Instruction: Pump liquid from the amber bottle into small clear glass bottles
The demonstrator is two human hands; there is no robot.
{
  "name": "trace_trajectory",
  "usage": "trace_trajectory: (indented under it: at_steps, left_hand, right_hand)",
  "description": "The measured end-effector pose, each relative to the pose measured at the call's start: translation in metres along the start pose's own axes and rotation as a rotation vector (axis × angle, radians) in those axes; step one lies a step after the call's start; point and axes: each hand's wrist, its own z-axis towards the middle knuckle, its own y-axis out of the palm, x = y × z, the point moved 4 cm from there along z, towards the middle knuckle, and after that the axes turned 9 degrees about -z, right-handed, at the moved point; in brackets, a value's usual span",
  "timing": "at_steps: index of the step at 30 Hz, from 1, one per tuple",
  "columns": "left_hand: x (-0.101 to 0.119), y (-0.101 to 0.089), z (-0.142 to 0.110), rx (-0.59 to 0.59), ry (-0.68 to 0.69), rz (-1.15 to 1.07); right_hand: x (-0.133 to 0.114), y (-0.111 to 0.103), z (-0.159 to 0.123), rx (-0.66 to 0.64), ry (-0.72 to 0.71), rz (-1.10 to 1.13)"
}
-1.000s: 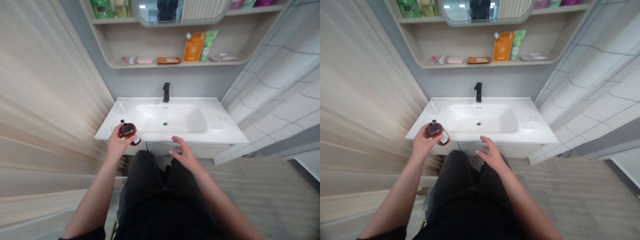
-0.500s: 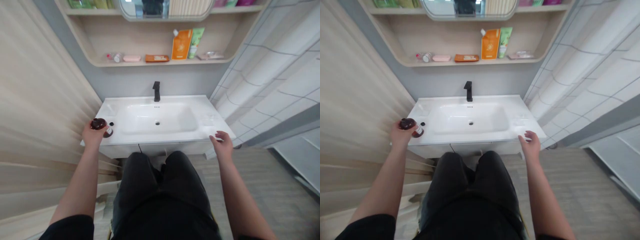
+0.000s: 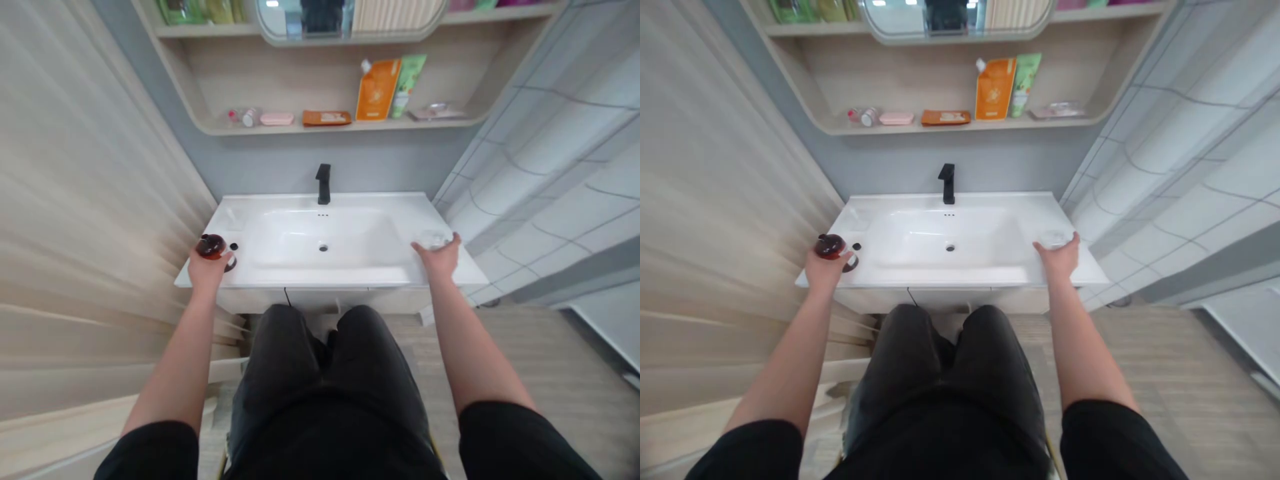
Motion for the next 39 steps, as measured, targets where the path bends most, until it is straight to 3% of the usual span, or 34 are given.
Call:
trace_trajectory:
  at_steps: [2, 4, 7, 9, 14, 18, 21, 24, 28, 33, 39]
  left_hand:
    - [0.002, 0.001, -0.002, 0.024, -0.008, -0.016]
    - [0.009, 0.002, -0.006, 0.030, 0.025, -0.050]
    - [0.028, 0.008, -0.016, 0.005, 0.104, -0.110]
    - [0.043, 0.019, -0.024, -0.049, 0.159, -0.163]
    - [0.076, 0.070, -0.041, -0.265, 0.245, -0.285]
    - [0.092, 0.120, -0.055, -0.423, 0.286, -0.325]
    - [0.101, 0.154, -0.063, -0.502, 0.325, -0.311]
    - [0.107, 0.181, -0.069, -0.538, 0.352, -0.257]
    - [0.111, 0.203, -0.077, -0.583, 0.408, -0.202]
    - [0.105, 0.213, -0.084, -0.620, 0.523, -0.101]
    - [0.103, 0.213, -0.086, -0.630, 0.582, -0.023]
  right_hand:
    - [0.000, 0.002, -0.001, -0.035, 0.146, -0.008]
    - [-0.003, 0.000, -0.003, -0.047, 0.203, 0.008]
    - [-0.020, 0.000, -0.009, -0.088, 0.112, 0.101]
    - [-0.042, 0.008, -0.019, -0.196, -0.018, 0.216]
    - [-0.124, 0.047, -0.069, -0.575, -0.269, 0.537]
    - [-0.186, 0.082, -0.107, -0.791, -0.257, 0.676]
    - [-0.214, 0.106, -0.124, -0.881, -0.207, 0.708]
    - [-0.222, 0.125, -0.135, -0.939, -0.143, 0.748]
    - [-0.217, 0.136, -0.142, -0.921, -0.160, 0.652]
    - [-0.215, 0.139, -0.144, -0.934, -0.227, 0.625]
    - [-0.216, 0.142, -0.143, -0.924, -0.264, 0.621]
